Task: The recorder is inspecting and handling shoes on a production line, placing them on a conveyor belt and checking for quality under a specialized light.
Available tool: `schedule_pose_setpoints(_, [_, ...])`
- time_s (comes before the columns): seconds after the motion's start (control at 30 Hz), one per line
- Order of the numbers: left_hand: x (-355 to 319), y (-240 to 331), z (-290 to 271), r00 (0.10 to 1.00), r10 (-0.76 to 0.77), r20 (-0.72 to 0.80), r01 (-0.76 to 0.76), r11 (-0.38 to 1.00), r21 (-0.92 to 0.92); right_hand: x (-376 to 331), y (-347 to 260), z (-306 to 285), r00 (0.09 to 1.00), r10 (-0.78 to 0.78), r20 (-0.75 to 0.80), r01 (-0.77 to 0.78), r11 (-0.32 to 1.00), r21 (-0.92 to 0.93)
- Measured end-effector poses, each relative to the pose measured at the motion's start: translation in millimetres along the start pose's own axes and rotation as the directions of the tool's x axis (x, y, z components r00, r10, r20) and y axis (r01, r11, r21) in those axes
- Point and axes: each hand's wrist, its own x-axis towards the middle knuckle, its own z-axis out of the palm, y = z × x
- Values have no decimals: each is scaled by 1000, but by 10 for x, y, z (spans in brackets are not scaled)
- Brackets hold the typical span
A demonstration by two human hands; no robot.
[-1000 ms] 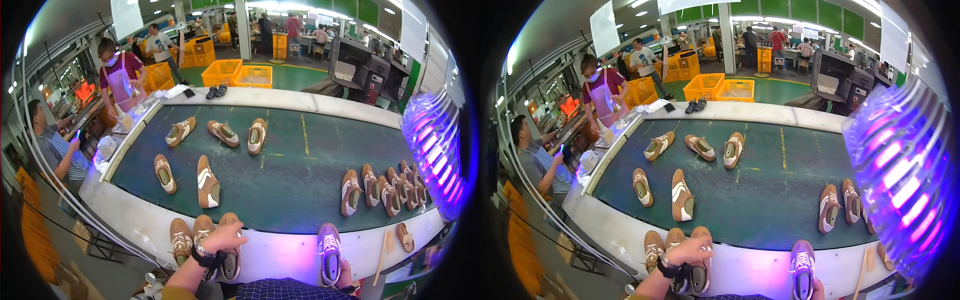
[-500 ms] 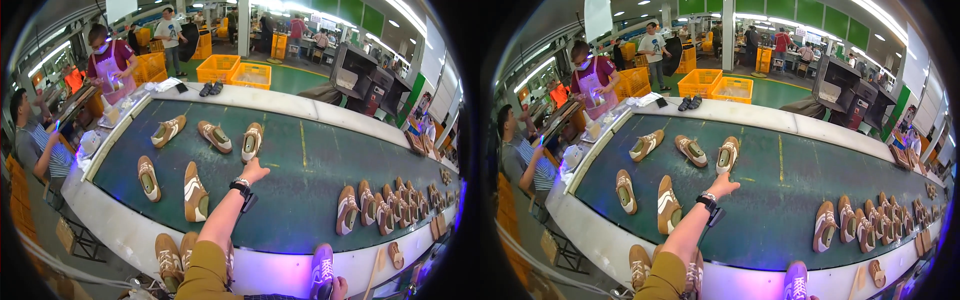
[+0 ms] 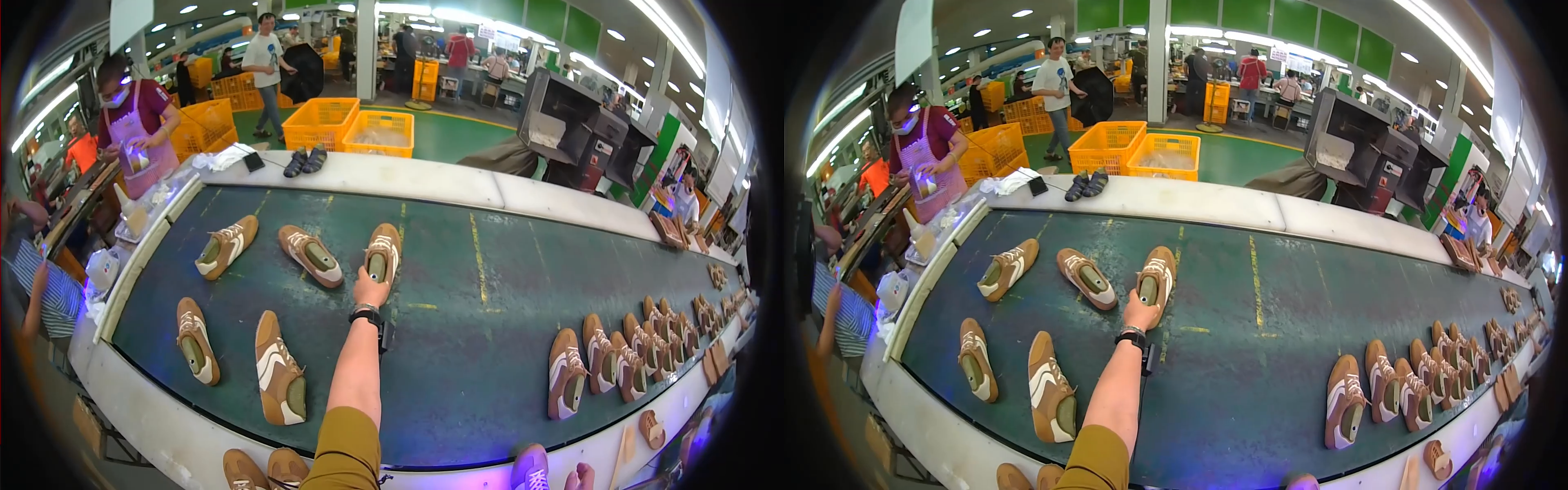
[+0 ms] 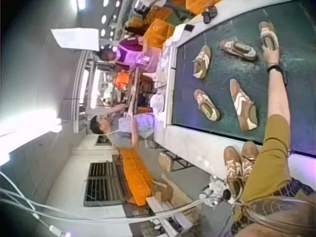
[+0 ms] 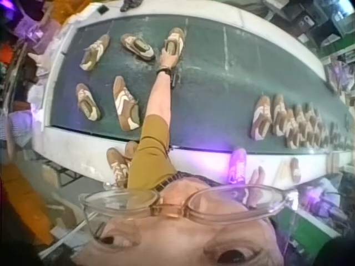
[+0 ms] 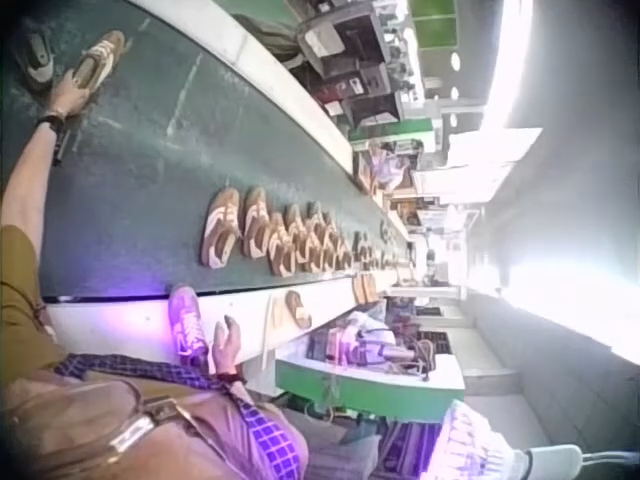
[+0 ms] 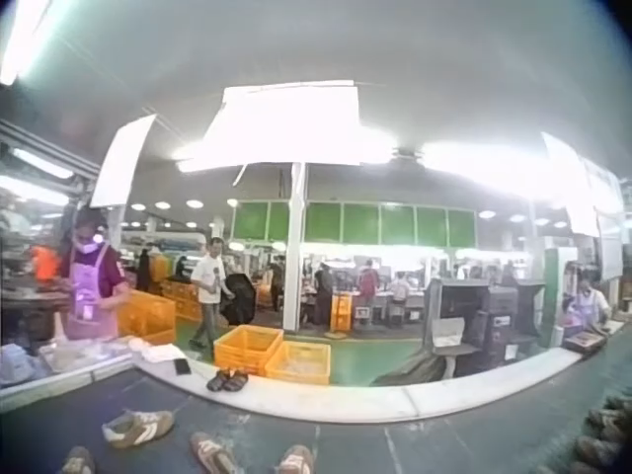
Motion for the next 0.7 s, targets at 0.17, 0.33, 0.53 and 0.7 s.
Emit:
schedule_pose_setpoints(0.17, [31, -157, -78, 999, -14, 49, 14, 1000, -7, 325, -633, 18, 995, -39, -97, 55, 985, 166])
schedule_pose_setpoints(0.33, [-584, -347, -137, 948, 13, 317, 41, 986, -162, 646, -1039, 363, 975, -162, -155, 210, 902, 377])
schedule_pose_setpoints(0.53, [-1853, -148, -262, 534, -42, 844, 73, 997, 3, 1112, -1559, 980, 981, -84, 177, -84, 640, 764])
schedule_pose_setpoints(0.7, [-2540, 180, -503, 5, -66, 998, 156, 986, 64, 1276, -1651, 1579, 972, 40, 232, -186, 734, 654])
